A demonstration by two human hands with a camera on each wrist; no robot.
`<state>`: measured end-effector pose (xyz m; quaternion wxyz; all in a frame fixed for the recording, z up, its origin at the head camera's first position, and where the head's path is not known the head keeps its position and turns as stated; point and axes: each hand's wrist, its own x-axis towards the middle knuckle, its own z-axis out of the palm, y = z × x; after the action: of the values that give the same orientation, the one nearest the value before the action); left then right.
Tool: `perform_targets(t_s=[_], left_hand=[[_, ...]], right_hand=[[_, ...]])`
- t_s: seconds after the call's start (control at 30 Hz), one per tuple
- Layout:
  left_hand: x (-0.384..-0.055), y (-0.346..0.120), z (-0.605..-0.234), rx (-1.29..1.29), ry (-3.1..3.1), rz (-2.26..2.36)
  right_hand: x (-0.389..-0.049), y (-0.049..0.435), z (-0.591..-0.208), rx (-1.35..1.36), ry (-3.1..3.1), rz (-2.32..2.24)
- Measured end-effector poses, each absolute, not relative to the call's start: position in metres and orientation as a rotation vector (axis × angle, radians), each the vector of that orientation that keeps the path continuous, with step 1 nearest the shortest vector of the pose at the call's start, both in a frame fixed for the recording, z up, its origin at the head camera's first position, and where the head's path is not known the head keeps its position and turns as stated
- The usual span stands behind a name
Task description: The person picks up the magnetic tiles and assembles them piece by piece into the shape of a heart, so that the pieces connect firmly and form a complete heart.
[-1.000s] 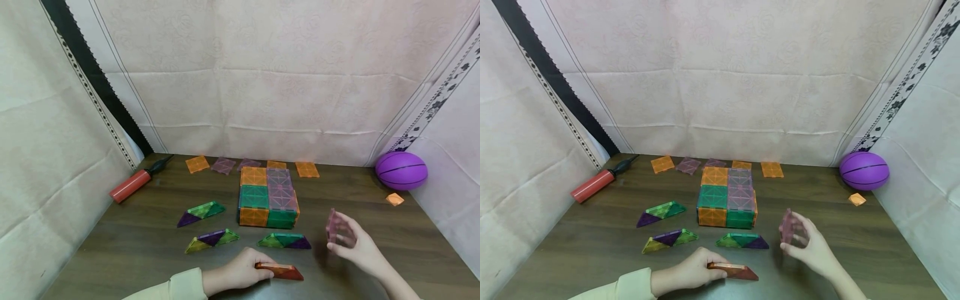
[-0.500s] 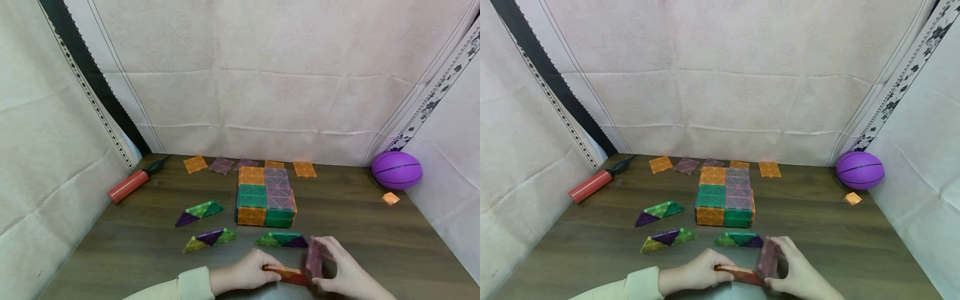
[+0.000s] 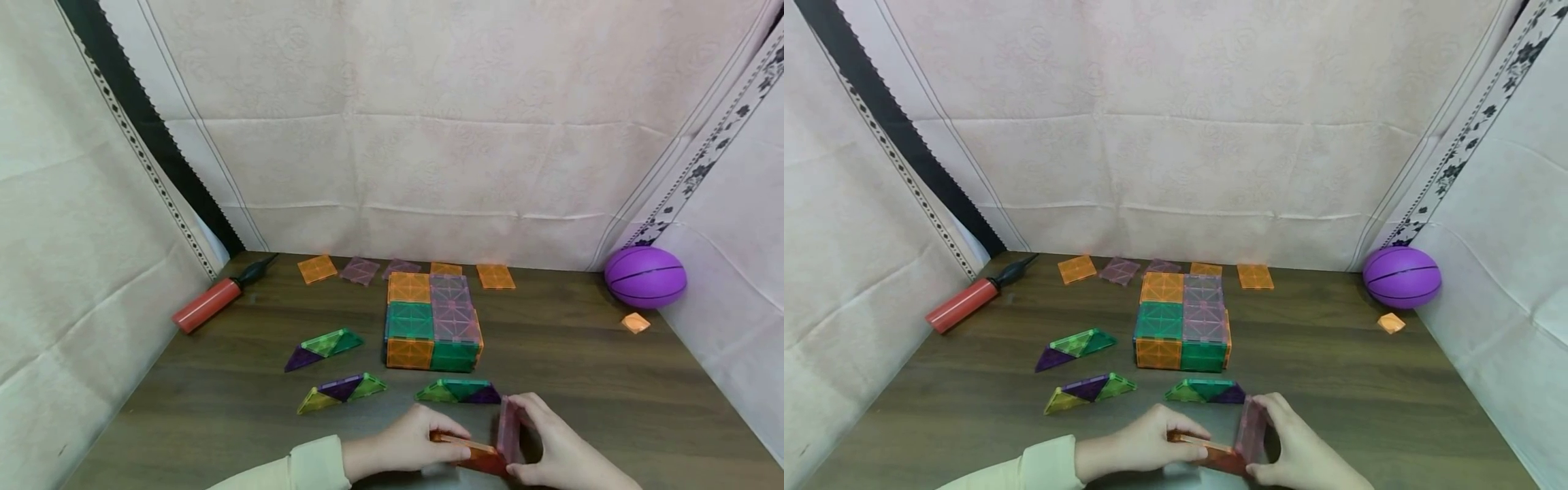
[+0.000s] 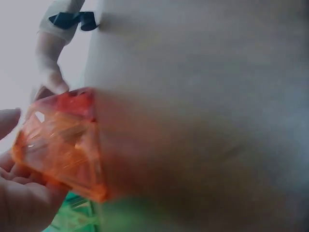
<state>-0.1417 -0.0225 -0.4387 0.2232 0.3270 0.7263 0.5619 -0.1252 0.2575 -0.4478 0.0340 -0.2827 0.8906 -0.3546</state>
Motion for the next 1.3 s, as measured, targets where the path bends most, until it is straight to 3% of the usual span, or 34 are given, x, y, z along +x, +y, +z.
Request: perform_targets(t_s=[0.17, 0.47, 0.83, 1.3], left_hand=[[-0.151, -0.023, -0.429, 1.002, 2.064, 1.698], [-0.169, -0.02, -0.421, 0.879, 2.222, 1.824], [-0.19, -0.009, -0.435, 0.58, 2.254, 1.494], [-0.186, -0.004, -0.435, 0.593, 2.229, 1.476]], right_hand=[[-0.124, 0.255, -0.447, -0.855, 2.812, -1.028], [-0.125, 0.256, -0.446, -0.883, 2.867, -0.962], [-0.127, 0.258, -0.447, -0.888, 2.886, -0.948], [-0.129, 0.259, -0.446, -0.947, 2.888, -0.911]])
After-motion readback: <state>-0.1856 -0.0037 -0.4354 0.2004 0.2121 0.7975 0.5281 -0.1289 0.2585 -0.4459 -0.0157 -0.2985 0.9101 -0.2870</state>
